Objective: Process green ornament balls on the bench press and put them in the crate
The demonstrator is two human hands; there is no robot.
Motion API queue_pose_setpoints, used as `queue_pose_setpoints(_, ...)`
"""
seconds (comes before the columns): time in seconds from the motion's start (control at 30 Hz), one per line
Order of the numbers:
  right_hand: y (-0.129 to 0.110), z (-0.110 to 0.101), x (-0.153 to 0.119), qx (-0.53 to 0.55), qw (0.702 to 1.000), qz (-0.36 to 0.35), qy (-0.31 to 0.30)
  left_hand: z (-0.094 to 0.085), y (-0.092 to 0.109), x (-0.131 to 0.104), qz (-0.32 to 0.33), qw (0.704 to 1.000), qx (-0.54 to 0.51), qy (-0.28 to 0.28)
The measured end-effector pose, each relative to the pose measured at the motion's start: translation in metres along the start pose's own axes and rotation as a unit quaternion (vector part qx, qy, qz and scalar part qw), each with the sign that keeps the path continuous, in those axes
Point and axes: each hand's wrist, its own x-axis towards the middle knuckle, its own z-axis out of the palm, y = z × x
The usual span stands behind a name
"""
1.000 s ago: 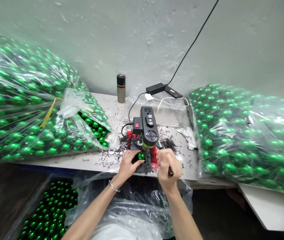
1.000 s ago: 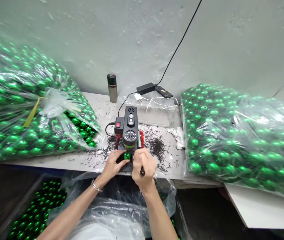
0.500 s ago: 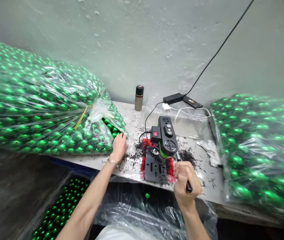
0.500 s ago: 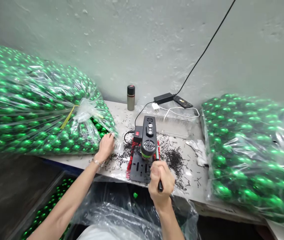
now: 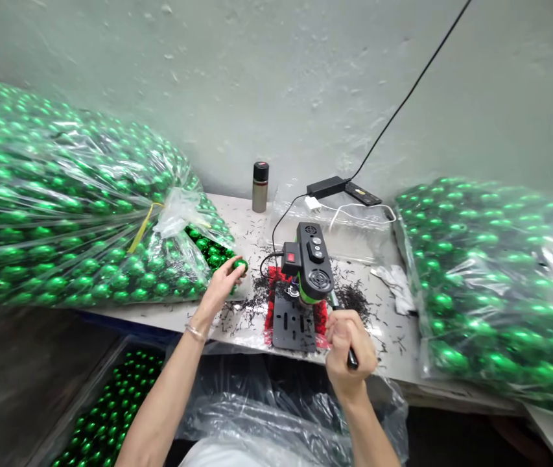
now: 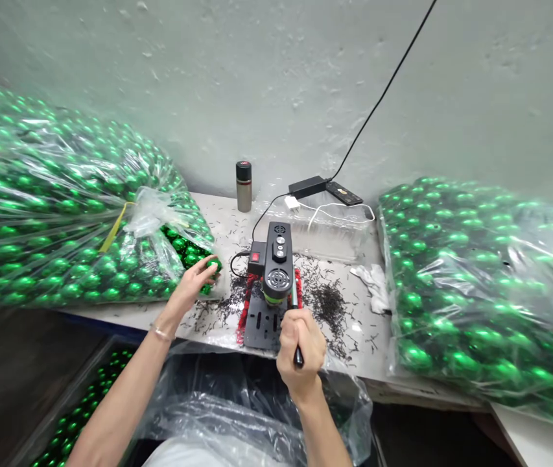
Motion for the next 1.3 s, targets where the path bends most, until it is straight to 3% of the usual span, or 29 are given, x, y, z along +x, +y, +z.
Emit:
queue_pose_setpoints(0.07,0.0,0.0,-0.001,-0.001,1.0,0.006,0.002,0.004,0.0,-0.02,-0.072,0.987,-0.14,-0.035)
queue_pose_setpoints(0.3,-0.002,-0.001,0.0,-0.017,1.0,0.012,-0.007,0.05,-0.019,-0.059,-0.215,0.938,-0.256,-0.091)
queue_pose_setpoints(0.47,-0.003,-0.002,0.0,-0.02,1.0,0.015,-0.018,0.072,-0.032,-0.067,-0.23,0.929,-0.277,-0.084)
queue_pose_setpoints(0.73,-0.004,-0.002,0.003,-0.008,1.0,0.019,-0.014,0.072,-0.039,-0.066,-0.235,0.945,-0.214,-0.073)
queue_pose_setpoints(0.87,-0.005,-0.002,0.007,-0.007,1.0,0.02,-0.008,0.078,-0.043,-0.066,-0.171,0.967,-0.168,-0.084)
queue_pose_setpoints(1.03,-0.007,-0.003,0.009,-0.016,1.0,0.019,-0.01,0.09,-0.051,-0.072,-0.011,0.993,0.051,-0.106)
queue_pose_setpoints(1.17,-0.006,-0.003,0.007,-0.022,1.0,0.009,-0.013,0.093,-0.053,-0.079,0.105,0.958,0.246,-0.103)
queue_pose_setpoints(1.3,-0.005,-0.003,0.006,-0.021,1.0,0.009,-0.02,0.093,-0.055,-0.08,0.213,0.923,0.298,-0.116)
